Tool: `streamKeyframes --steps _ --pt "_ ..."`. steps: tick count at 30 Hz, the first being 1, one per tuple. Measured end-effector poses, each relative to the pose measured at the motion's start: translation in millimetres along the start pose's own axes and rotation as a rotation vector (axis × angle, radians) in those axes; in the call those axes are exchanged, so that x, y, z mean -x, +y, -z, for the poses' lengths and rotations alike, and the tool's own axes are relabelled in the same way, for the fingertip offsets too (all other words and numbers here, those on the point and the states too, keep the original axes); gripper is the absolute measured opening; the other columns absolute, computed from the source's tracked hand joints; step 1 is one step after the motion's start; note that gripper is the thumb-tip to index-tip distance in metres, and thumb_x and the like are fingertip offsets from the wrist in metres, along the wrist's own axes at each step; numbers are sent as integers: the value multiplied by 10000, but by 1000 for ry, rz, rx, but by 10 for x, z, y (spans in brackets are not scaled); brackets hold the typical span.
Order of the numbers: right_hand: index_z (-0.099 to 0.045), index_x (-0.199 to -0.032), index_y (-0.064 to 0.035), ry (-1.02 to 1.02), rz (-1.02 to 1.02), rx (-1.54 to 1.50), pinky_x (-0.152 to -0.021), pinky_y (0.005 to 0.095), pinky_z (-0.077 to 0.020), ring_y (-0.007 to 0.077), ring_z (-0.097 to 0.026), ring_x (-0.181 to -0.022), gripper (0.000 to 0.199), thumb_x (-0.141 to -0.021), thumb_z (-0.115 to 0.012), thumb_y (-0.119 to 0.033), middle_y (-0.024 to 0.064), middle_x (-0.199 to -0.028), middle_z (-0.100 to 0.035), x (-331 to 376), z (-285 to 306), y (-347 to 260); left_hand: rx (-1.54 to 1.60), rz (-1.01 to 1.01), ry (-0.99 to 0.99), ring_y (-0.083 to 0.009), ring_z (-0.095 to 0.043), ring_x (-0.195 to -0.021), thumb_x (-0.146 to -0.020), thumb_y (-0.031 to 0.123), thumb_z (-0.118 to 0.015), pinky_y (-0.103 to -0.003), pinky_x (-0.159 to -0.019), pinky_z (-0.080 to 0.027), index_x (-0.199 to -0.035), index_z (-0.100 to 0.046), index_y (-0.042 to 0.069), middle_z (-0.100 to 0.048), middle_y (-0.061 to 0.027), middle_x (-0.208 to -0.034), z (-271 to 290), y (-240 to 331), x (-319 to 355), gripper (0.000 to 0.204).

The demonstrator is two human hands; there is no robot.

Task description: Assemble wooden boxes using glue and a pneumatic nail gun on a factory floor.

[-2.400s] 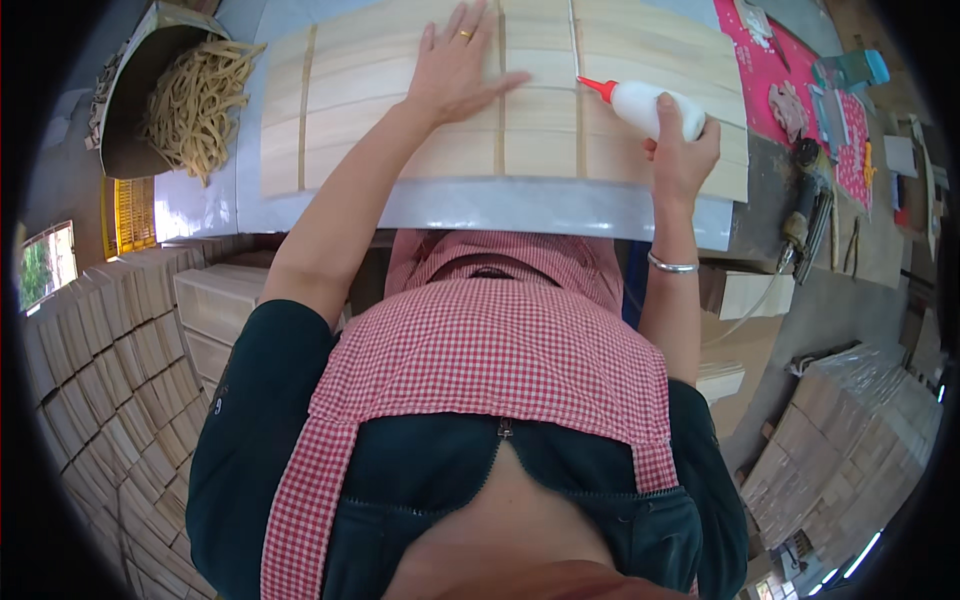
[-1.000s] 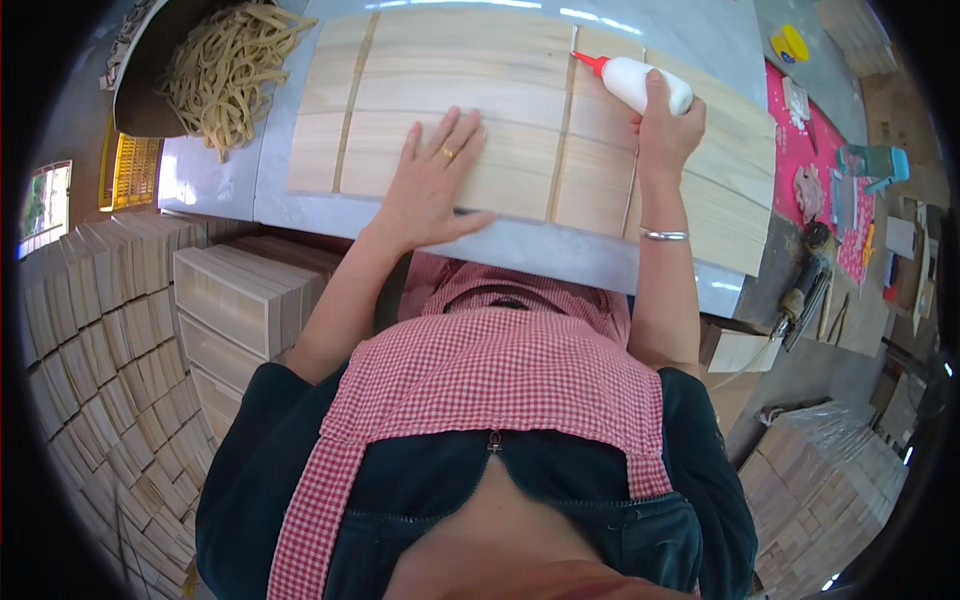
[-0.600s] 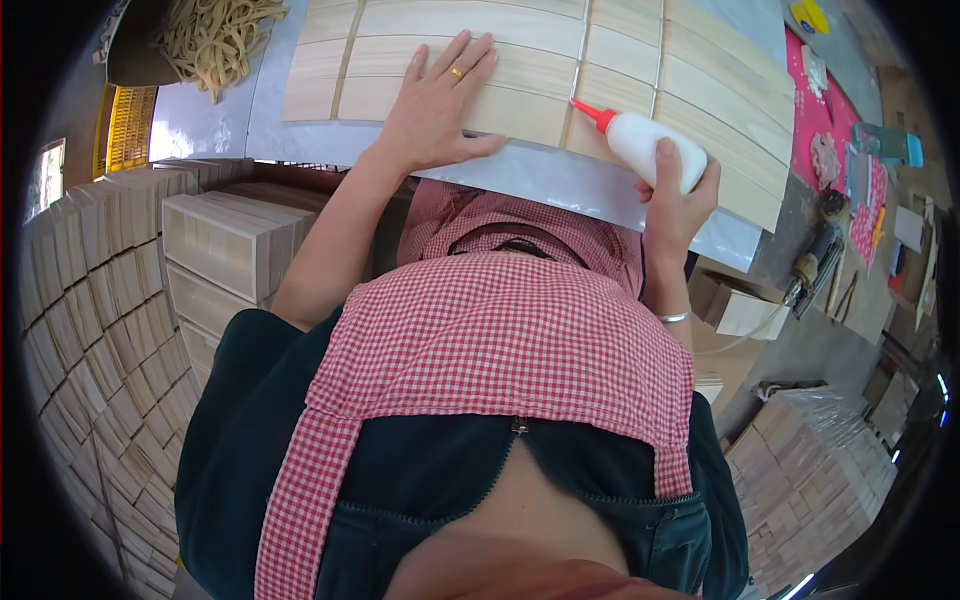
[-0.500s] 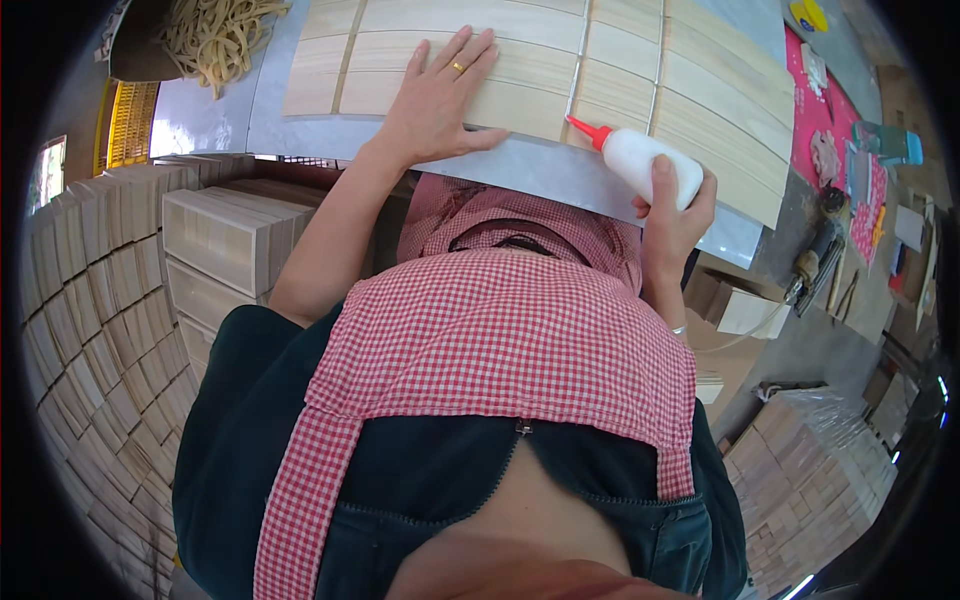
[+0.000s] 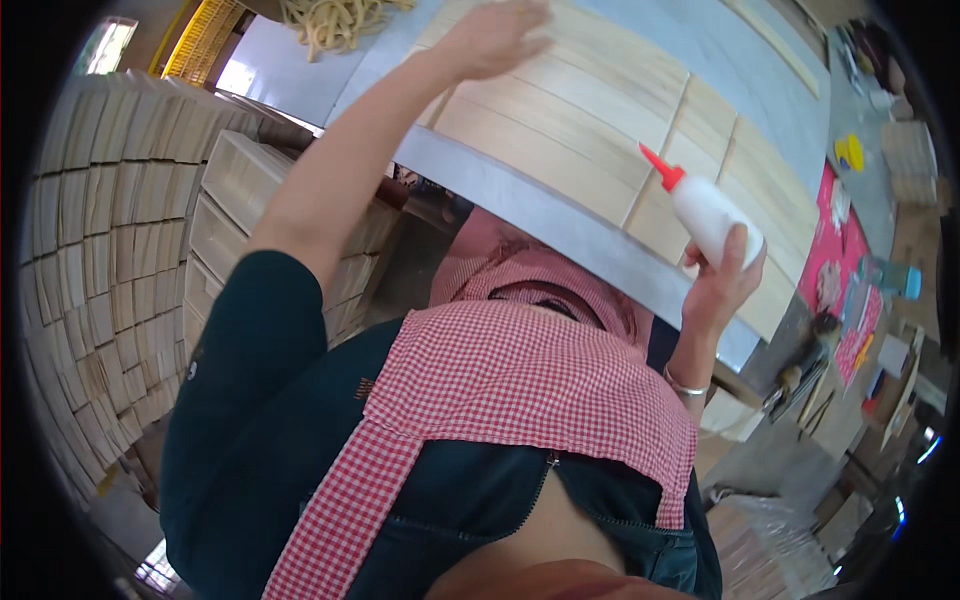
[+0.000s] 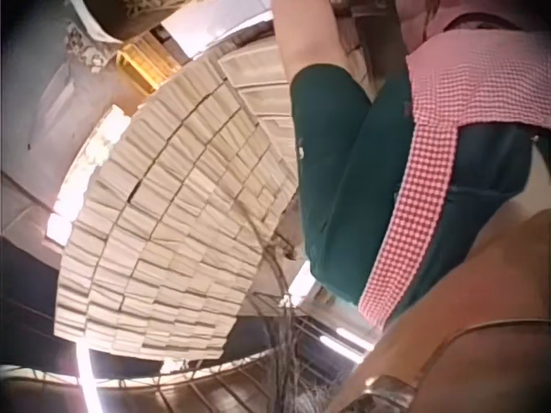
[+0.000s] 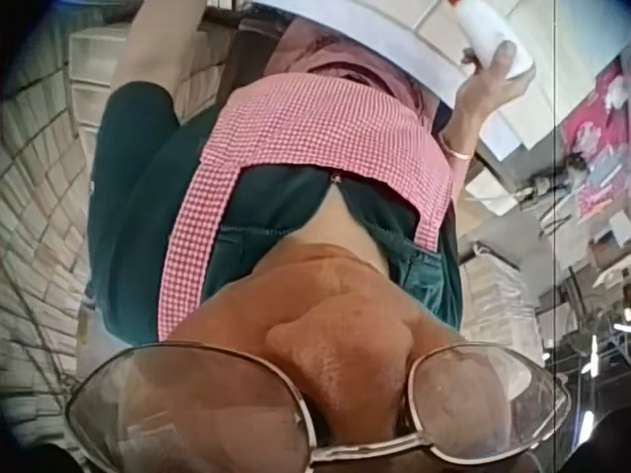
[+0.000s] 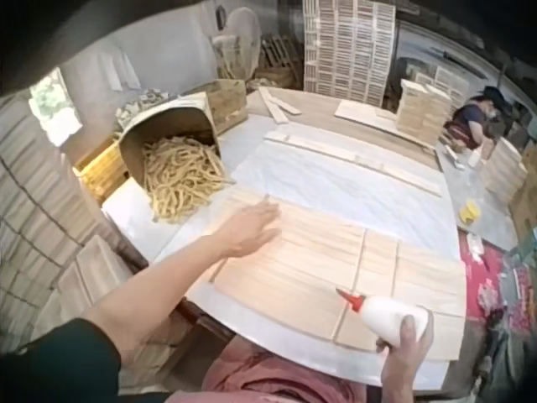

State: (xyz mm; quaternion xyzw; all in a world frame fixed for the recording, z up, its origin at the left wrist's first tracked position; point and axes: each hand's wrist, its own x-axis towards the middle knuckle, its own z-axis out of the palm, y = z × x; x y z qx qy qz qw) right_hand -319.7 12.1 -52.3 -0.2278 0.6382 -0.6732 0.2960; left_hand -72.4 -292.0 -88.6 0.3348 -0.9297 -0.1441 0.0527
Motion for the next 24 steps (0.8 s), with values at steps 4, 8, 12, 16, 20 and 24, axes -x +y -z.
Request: streamKeyframes --steps 4,8,12,16,20,24 --pt "-472 -1227 55 -157 103 75 -527 246 -491 177 -605 -648 477 -971 -679 -290 181 -1002 -607 -424 -875 102 -160 147 -19 -372 -265 -1525 -1075 417 -371 -511 -1241 -232 -1573 -352 56 -322 -161 -1644 206 -715 74 616" --pt "-462 -1209 67 -182 106 61 -528 247 -513 161 -619 -621 515 -952 -708 -305 186 -986 -607 -795 -1670 252 -315 114 88 -277 -281 -1531 -1076 412 -378 -521 -1237 -237 -1563 -382 118 -355 -63 -1641 -88 -1027 88 569" --pt "-432 -1237 72 -182 45 37 -538 254 -539 179 -640 -621 580 -937 -719 -333 195 -1018 -596 -1140 -2211 473 -304 122 187 -240 -266 -1539 -1078 417 -354 -520 -1237 -228 -1562 -385 157 -370 4 -1637 -277 -1133 103 551" --pt "-410 -1260 75 -160 18 81 -536 257 -549 190 -651 -619 615 -934 -719 -344 199 -1034 -589 -1307 -2554 635 -240 146 252 -232 -244 -1547 -1080 420 -327 -514 -1237 -218 -1566 -377 178 -369 44 -1635 -383 -1116 149 545" --pt "-407 -1266 78 -112 39 159 -487 233 -512 148 -622 -565 598 -951 -706 -332 185 -981 -610 -1352 -2694 688 -254 148 252 -225 -239 -1549 -1082 410 -326 -506 -1238 -219 -1567 -377 188 -353 66 -1642 -382 -1122 139 535" --pt "-420 -1253 84 -109 102 226 -484 227 -517 143 -626 -554 600 -940 -715 -336 183 -983 -610 -1300 -2675 705 -289 163 241 -221 -239 -1548 -1082 404 -335 -495 -1239 -224 -1568 -375 189 -342 59 -1649 -380 -1106 135 533"
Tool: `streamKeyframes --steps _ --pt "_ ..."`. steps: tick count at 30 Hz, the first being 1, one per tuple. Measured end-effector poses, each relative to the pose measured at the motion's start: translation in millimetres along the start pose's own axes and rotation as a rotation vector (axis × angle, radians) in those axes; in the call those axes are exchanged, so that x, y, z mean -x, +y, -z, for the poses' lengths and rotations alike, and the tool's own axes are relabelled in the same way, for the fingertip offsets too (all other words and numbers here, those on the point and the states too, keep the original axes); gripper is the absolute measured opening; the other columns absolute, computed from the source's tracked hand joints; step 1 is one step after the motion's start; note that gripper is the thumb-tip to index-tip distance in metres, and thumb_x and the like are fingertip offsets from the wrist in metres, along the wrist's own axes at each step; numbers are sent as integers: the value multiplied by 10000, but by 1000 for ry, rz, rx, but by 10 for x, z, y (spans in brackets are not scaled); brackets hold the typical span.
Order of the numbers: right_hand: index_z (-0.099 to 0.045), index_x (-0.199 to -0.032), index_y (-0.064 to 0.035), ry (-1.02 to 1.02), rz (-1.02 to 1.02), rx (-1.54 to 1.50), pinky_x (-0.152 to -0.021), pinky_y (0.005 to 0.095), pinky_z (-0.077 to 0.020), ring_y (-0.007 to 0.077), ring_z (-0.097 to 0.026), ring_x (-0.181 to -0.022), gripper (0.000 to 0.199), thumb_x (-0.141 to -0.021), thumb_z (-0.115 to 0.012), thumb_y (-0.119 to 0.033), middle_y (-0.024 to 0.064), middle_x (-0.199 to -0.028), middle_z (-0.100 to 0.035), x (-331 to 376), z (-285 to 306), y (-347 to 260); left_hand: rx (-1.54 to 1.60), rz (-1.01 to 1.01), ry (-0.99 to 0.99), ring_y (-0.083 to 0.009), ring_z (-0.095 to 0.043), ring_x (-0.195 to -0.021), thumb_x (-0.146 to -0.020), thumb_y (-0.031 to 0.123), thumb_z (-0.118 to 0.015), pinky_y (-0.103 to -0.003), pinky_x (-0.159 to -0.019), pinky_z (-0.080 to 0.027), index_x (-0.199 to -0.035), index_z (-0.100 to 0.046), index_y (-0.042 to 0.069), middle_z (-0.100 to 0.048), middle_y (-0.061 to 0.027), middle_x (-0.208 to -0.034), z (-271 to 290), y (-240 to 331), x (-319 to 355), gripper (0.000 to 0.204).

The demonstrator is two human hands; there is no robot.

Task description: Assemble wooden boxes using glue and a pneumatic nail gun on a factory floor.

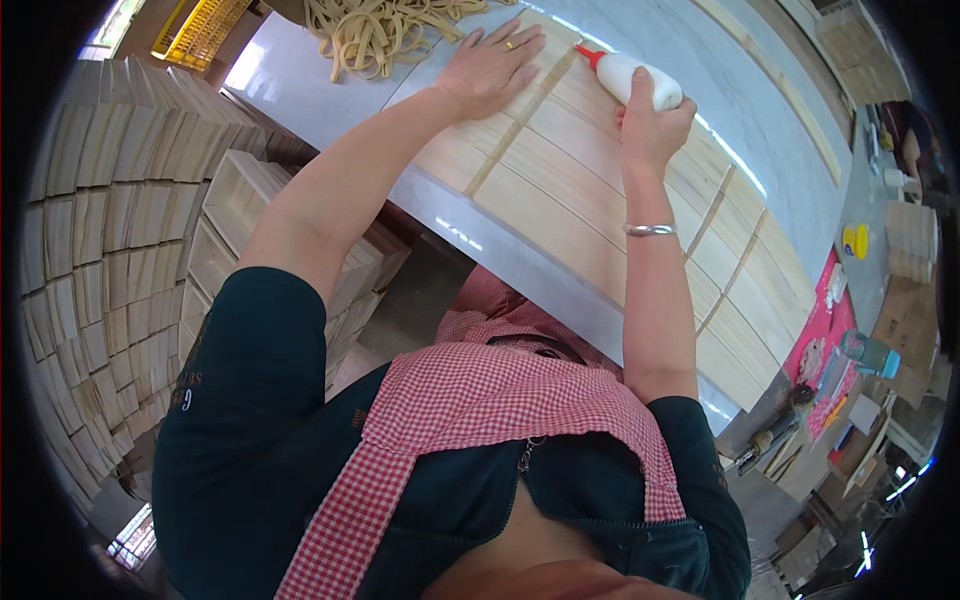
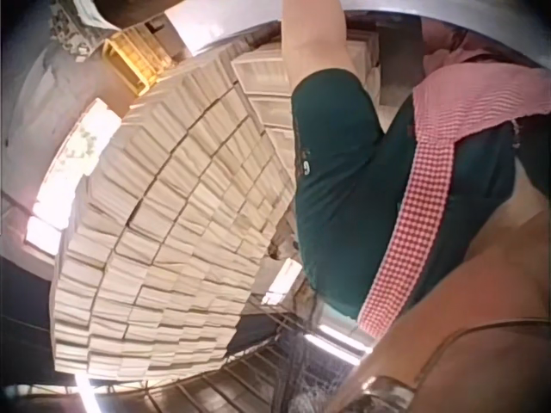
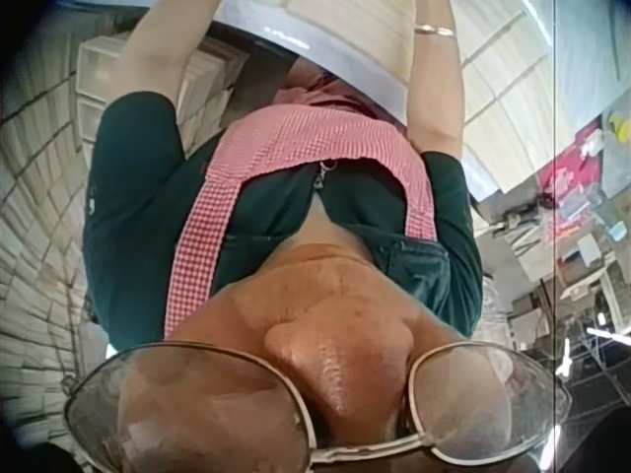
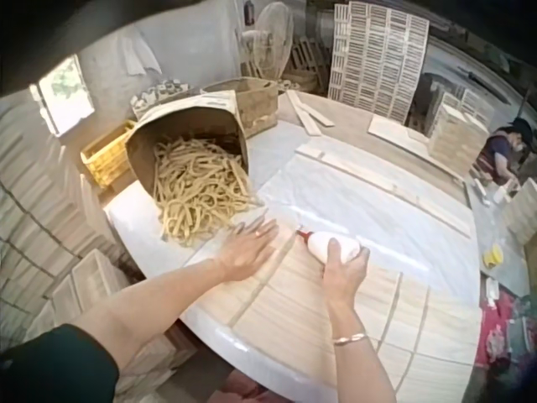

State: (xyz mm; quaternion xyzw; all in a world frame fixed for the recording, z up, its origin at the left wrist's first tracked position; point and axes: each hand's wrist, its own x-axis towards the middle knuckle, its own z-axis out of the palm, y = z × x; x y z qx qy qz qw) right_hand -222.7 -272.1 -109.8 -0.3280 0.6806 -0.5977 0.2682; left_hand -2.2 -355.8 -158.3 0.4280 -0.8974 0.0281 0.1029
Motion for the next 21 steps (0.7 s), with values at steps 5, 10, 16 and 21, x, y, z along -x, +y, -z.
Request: streamKeyframes --steps 5,10,16,21 --pt "-432 -1231 83 -48 -17 -11 -486 225 -521 144 -623 -542 603 -924 -732 -341 186 -988 -609 353 100 3 -41 -121 178 -343 -212 -1550 -1079 406 -341 -551 -1253 -187 -1595 -306 90 -258 -127 -1676 -50 -39 95 606" --pt "-442 -1203 76 -77 22 5 -486 228 -518 148 -620 -534 592 -915 -740 -348 187 -988 -607 603 210 92 -65 -240 7 -220 -246 -1546 -1083 388 -345 -482 -1239 -228 -1566 -375 160 -339 42 -1652 120 -24 423 535" --pt "-473 -1167 67 -107 60 103 -707 372 -573 303 -673 -795 534 -910 -739 -319 217 -1015 -629 983 337 86 -58 -196 22 -228 -250 -1549 -1082 329 -347 -469 -1249 -214 -1580 -365 146 -338 10 -1658 217 29 626 531" --pt "-479 -1161 47 -149 95 146 -754 396 -554 309 -662 -812 523 -903 -753 -315 209 -1006 -634 1375 414 65 143 -179 -214 -333 -195 -1556 -1080 384 -328 -580 -1256 -155 -1598 -302 112 -276 -101 -1672 245 -15 477 585"
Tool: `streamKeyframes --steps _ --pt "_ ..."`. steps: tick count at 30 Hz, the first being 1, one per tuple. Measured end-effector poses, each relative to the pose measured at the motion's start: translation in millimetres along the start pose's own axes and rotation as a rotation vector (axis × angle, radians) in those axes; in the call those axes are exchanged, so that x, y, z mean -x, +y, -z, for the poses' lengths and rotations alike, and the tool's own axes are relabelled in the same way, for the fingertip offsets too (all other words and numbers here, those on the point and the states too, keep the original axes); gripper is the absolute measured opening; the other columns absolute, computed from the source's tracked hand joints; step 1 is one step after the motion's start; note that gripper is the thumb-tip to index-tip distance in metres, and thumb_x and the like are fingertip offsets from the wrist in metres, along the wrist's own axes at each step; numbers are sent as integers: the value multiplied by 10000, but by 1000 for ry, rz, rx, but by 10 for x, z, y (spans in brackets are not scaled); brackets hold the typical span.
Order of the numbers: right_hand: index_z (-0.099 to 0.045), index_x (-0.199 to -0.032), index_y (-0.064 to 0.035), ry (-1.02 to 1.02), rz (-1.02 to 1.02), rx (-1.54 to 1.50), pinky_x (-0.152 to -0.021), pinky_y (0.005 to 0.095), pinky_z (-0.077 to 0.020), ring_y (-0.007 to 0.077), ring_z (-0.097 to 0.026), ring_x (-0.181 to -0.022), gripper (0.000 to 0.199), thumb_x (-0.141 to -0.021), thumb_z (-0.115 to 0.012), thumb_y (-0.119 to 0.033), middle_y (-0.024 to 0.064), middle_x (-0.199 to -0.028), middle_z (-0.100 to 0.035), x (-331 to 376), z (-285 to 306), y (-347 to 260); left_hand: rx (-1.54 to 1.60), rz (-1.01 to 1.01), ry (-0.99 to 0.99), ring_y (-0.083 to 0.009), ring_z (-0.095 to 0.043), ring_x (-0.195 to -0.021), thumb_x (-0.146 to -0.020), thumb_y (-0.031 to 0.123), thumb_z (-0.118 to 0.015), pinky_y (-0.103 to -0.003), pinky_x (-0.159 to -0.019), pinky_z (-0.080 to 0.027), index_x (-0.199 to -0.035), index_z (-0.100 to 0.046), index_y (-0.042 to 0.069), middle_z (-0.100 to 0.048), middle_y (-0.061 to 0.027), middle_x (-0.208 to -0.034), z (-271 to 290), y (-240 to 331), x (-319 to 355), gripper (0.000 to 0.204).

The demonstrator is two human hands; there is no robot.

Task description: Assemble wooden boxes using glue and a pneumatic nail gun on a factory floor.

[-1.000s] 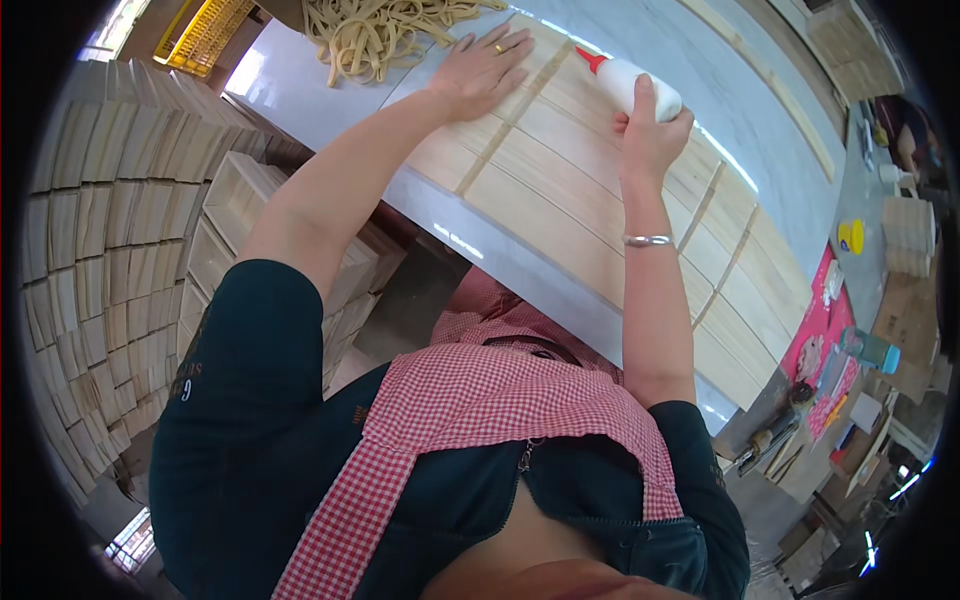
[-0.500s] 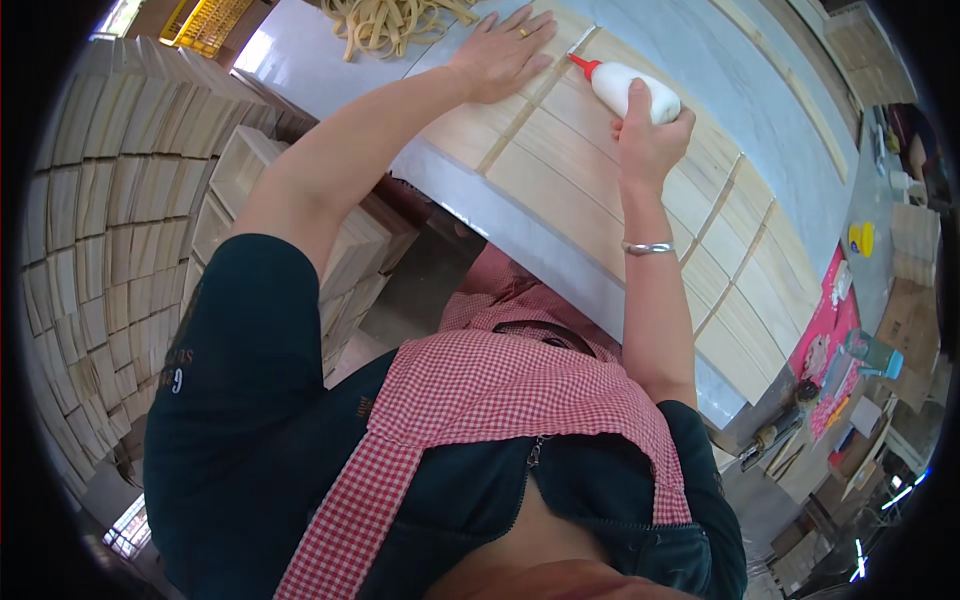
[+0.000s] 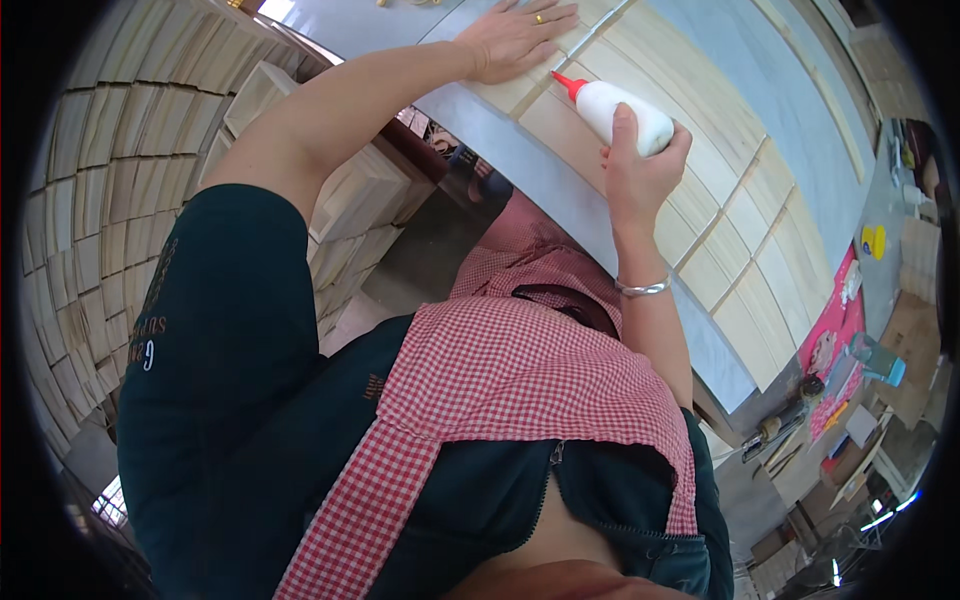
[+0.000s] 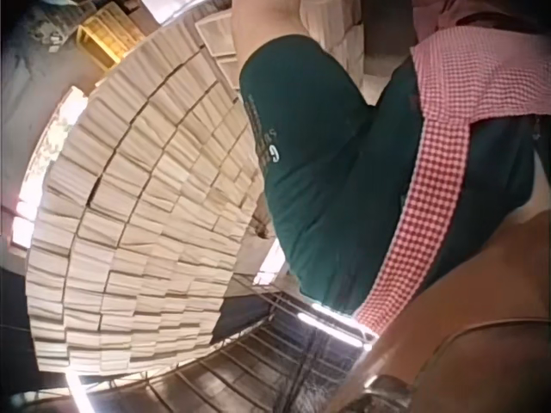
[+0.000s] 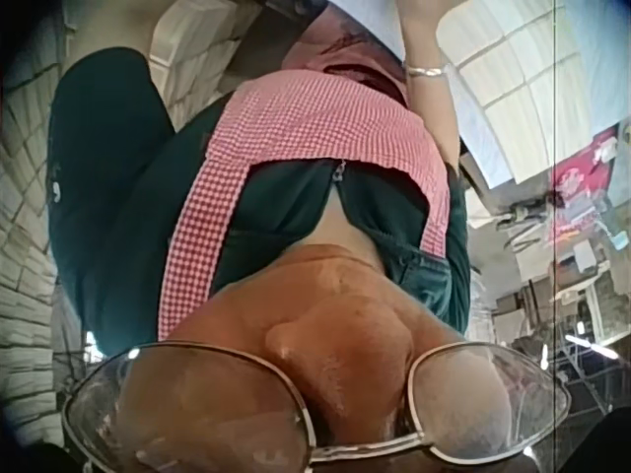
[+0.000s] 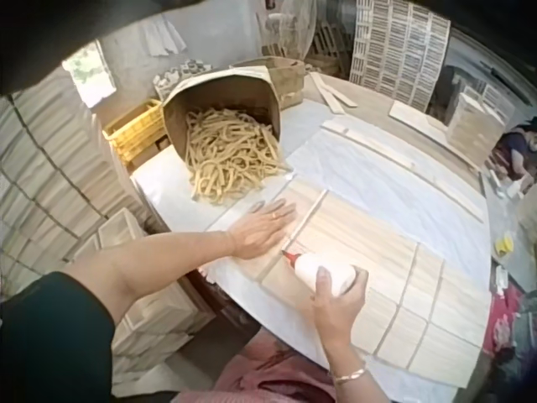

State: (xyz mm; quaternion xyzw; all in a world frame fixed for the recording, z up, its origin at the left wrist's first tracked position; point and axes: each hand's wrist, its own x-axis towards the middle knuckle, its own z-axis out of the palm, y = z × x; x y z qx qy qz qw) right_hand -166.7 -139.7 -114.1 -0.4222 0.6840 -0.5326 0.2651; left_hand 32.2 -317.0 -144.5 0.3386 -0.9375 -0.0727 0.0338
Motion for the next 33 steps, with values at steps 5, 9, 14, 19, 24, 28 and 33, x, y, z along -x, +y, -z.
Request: streamKeyframes --steps 5,9,14,19,24,28,33 --pt "-482 -1158 31 -55 31 -9 -739 400 -553 303 -661 -805 517 -900 -762 -319 211 -1004 -634 298 41 -85 41 26 33 -321 -188 -1560 -1078 385 -336 -569 -1260 -153 -1592 -315 110 -280 -82 -1673 -88 1 16 583" --pt "-480 -1168 20 -114 63 60 -698 366 -552 273 -656 -751 490 -912 -759 -292 183 -960 -623 493 106 -82 147 118 -145 -315 -186 -1561 -1078 377 -336 -568 -1260 -156 -1588 -322 109 -279 -83 -1673 140 128 16 577" --pt "-483 -1172 5 -176 -217 -236 -644 318 -538 225 -636 -684 445 -924 -750 -250 149 -938 -605 581 264 -229 254 78 -138 -303 -197 -1560 -1080 372 -333 -557 -1258 -167 -1584 -334 110 -285 -81 -1672 4 62 -106 568" --pt "-500 -1180 -15 39 124 -141 -725 305 -506 197 -586 -816 400 -915 -732 -205 133 -1023 -575 528 831 -136 -104 -42 182 -245 -322 -1524 -1034 225 -420 -415 -1217 -272 -1582 -375 101 -375 -76 -1640 -207 -147 137 564" --pt "-504 -1168 -17 450 120 -133 -807 340 -494 215 -557 -915 414 -873 -754 -165 119 -1041 -560 247 2105 56 -90 18 95 -251 -267 -1550 -1048 260 -405 -500 -1216 -228 -1589 -363 127 -354 -33 -1654 23 -46 193 558" --pt "-490 -1038 -37 755 190 153 -805 347 -495 235 -567 -849 418 -795 -809 -156 108 -988 -577 -104 3522 802 -202 40 76 -279 -249 -1555 -1043 285 -429 -515 -1221 -217 -1596 -344 124 -318 -40 -1670 23 67 138 582" --pt "-493 -941 -54 867 131 553 -782 364 -495 259 -573 -808 463 -724 -835 -277 107 -914 -598 -718 4976 1665 -108 -78 180 -332 -216 -1560 -983 372 -566 -530 -1227 -206 -1589 -353 125 -303 -75 -1673 189 836 114 688"
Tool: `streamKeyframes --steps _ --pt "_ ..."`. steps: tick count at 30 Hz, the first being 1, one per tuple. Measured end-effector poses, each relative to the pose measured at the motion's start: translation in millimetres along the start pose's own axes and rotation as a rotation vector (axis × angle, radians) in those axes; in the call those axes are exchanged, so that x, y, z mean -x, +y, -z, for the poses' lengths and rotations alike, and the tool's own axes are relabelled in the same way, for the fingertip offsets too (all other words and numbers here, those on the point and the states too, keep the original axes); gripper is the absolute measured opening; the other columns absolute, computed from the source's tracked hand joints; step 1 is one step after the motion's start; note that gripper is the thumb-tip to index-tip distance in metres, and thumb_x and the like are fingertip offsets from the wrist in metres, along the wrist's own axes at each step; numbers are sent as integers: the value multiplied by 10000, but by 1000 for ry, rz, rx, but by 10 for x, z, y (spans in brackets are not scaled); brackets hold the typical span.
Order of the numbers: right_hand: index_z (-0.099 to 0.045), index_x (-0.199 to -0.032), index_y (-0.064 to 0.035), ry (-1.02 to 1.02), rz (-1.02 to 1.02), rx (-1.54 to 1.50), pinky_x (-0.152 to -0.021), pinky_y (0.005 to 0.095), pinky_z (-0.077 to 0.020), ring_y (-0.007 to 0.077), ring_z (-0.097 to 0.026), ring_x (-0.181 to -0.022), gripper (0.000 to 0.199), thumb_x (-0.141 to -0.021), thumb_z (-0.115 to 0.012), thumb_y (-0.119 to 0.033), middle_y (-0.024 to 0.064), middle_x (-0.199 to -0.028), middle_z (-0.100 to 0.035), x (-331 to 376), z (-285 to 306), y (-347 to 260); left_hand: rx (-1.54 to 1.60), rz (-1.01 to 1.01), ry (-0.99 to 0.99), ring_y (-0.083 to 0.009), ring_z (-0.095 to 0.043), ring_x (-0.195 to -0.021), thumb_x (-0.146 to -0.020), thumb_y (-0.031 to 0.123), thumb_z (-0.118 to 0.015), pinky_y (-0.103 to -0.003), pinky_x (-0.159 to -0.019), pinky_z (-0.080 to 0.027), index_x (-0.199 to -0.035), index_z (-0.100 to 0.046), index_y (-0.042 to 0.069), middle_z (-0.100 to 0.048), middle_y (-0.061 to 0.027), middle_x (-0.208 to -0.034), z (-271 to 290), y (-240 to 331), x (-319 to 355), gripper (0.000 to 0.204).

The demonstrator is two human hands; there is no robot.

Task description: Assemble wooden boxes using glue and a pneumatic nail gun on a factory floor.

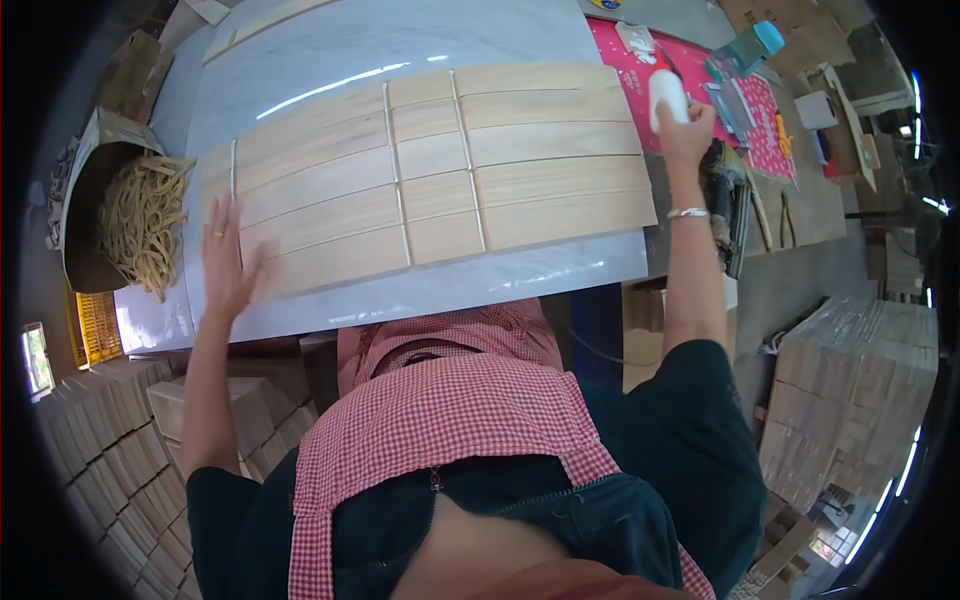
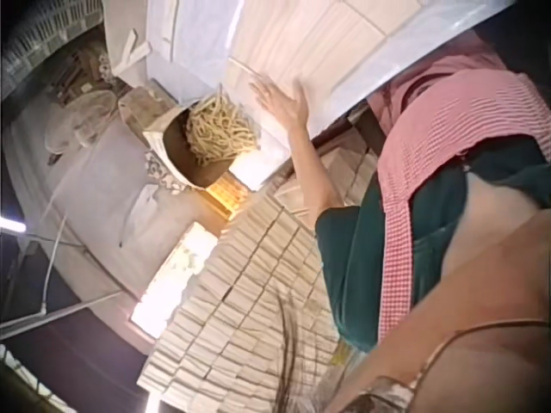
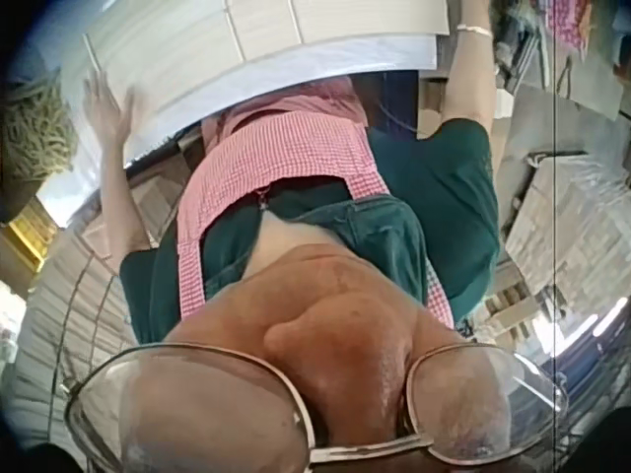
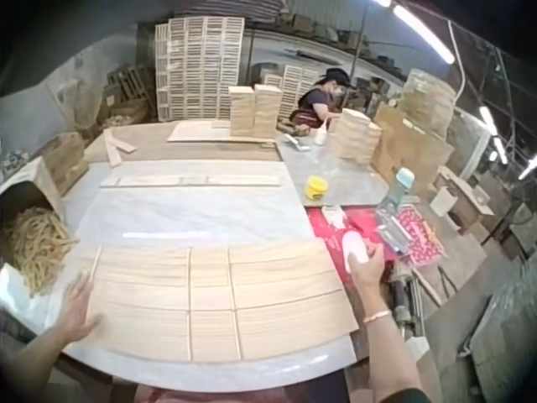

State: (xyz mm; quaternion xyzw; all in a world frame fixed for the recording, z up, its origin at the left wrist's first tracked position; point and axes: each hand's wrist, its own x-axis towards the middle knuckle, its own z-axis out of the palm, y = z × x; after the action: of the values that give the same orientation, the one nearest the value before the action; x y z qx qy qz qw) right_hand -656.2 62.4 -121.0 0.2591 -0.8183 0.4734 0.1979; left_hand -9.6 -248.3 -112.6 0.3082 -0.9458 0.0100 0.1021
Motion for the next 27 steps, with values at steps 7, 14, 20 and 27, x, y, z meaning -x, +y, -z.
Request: streamKeyframes --steps 7,14,20,27 --pt "-582 -1033 -37 -223 98 497 -857 407 -510 323 -621 -911 464 -822 -777 -401 151 -1016 -642 -487 -219 409 139 -174 -165 -379 -179 -1565 -874 423 -718 -538 -1236 -182 -1565 -398 124 -320 -90 -1663 266 917 -69 817" --pt "-592 -1379 -118 -918 712 71 -1142 494 -365 348 -468 -1383 726 -756 -840 -395 113 -1462 -552 1040 523 -1077 -44 -129 -218 -381 -170 -1566 -930 450 -642 -542 -1230 -189 -1564 -403 136 -302 -51 -1675 151 865 154 747" --pt "-618 -1346 -132 -913 690 160 -1163 501 -309 333 -378 -1459 562 -845 -748 -350 56 -1538 -492 1389 374 -962 -124 -141 -180 -376 -165 -1568 -986 455 -555 -544 -1222 -204 -1574 -391 150 -274 -27 -1688 -40 782 -162 682" --pt "-644 -1303 -127 -744 714 133 -1149 435 -336 307 -432 -1423 430 -904 -688 -282 44 -1495 -533 1171 -263 -1069 -219 -81 -70 -352 -160 -1570 -1040 444 -478 -539 -1213 -228 -1592 -352 161 -251 -3 -1696 -359 398 -729 632"
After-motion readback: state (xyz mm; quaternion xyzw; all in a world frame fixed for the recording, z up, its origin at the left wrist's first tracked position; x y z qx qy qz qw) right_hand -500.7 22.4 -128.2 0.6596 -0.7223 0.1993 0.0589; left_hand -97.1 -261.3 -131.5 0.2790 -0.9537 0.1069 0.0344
